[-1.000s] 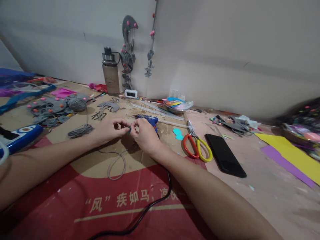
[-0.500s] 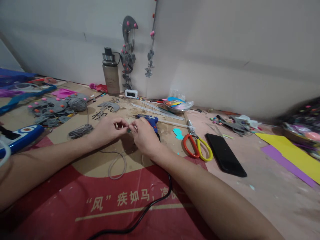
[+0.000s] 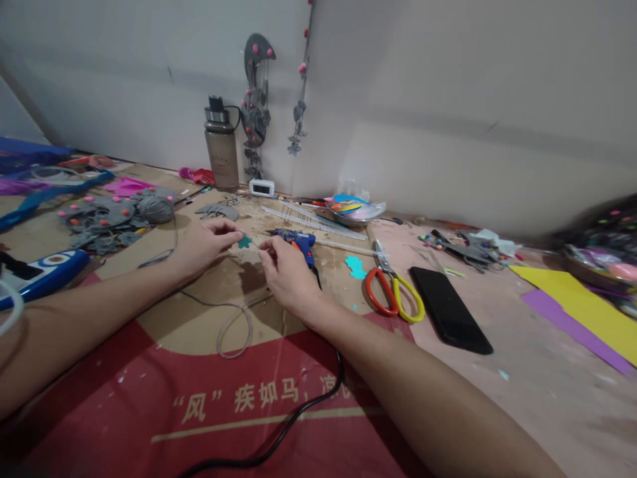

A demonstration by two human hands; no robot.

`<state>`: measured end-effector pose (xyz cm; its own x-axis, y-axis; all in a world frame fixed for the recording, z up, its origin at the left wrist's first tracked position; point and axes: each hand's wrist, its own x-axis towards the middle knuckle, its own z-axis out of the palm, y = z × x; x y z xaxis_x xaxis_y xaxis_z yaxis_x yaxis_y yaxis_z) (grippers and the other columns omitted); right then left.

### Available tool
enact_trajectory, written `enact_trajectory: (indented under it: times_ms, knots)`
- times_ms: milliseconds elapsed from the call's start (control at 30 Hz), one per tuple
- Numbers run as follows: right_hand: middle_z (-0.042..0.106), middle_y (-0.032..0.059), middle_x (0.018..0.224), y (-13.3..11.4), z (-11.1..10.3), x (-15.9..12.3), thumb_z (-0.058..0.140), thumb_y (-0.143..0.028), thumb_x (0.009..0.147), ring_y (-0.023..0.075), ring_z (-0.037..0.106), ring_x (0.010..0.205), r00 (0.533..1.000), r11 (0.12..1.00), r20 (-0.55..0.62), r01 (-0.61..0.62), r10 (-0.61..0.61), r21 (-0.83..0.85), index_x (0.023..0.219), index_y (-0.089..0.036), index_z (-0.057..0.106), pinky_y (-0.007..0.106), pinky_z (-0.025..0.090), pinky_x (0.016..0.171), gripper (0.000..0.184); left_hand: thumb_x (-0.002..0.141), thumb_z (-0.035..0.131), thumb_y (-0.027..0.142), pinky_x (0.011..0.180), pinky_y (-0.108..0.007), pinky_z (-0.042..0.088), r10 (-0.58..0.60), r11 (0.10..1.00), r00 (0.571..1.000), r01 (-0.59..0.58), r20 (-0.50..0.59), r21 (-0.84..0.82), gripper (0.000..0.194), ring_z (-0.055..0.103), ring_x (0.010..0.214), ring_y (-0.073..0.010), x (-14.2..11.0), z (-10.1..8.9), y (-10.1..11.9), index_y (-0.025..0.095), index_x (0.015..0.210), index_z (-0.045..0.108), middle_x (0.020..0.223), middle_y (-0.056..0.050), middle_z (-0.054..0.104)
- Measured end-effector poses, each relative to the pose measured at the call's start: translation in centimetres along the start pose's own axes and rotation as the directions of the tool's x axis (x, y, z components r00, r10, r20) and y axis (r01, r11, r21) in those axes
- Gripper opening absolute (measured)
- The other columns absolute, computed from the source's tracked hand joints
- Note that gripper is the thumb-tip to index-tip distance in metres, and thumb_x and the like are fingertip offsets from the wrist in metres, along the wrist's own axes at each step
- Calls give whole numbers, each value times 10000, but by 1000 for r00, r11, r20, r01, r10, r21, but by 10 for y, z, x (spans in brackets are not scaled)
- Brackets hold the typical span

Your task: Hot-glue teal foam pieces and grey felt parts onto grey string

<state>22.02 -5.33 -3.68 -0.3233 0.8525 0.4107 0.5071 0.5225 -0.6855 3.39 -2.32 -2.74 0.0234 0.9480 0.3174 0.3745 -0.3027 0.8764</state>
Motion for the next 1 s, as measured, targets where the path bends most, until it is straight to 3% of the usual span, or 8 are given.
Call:
enact_trajectory:
  times_ms: [167, 333, 600, 767, 900, 1000]
  knots:
    - [622, 13, 824, -5, -2, 0, 414, -284, 881, 137, 544, 761, 1000, 1000, 18, 2, -2, -8, 833, -211, 579, 257, 401, 711, 187, 628, 683, 257, 415, -201, 253, -117, 952, 990, 91, -72, -293, 111, 373, 434, -65, 13, -4, -14, 159, 662, 643, 495, 35, 494]
    - [552, -15, 701, -20, -14, 2, 453, -313, 868, 110, 480, 642, 997, 992, 43, -69, 65, 105, 805, -188, 591, 236, 373, 618, 197, 605, 695, 201, 380, -177, 217, -208, 879, 967, 117, -151, -462, 101, 385, 427, -48, 25, -16, -17, 148, 620, 610, 511, 30, 496]
    - [437, -39, 628, -58, -47, -6, 478, -390, 873, 78, 346, 506, 993, 912, 97, -102, 69, 398, 866, -201, 598, 214, 282, 457, 224, 615, 666, 118, 352, -156, 235, -283, 805, 925, 87, -252, -587, 109, 413, 445, -39, 36, -34, -21, 132, 606, 558, 546, 32, 493]
    - [533, -13, 675, -95, -70, -23, 504, -350, 873, 102, 466, 581, 977, 937, 211, -52, -24, 347, 861, -233, 621, 227, 365, 513, 167, 653, 633, 107, 350, -150, 242, -304, 802, 910, 86, -281, -591, 97, 408, 445, -34, 37, -37, -22, 131, 606, 552, 541, 33, 485]
    - [636, 10, 850, -120, -85, -37, 506, -281, 883, 130, 570, 764, 900, 959, 398, 66, -177, 276, 926, -265, 643, 239, 445, 653, 144, 663, 623, 107, 348, -159, 241, -318, 788, 901, 78, -295, -611, 139, 397, 430, -38, 37, -37, -22, 150, 578, 522, 512, 39, 458]
    - [660, 16, 914, -128, -87, -43, 521, -278, 880, 130, 589, 865, 748, 953, 606, 117, -270, 280, 965, -266, 658, 225, 462, 741, 161, 675, 610, 106, 347, -163, 233, -303, 769, 907, 51, -293, -638, 132, 399, 428, -38, 39, -38, -19, 152, 588, 522, 516, 40, 452]
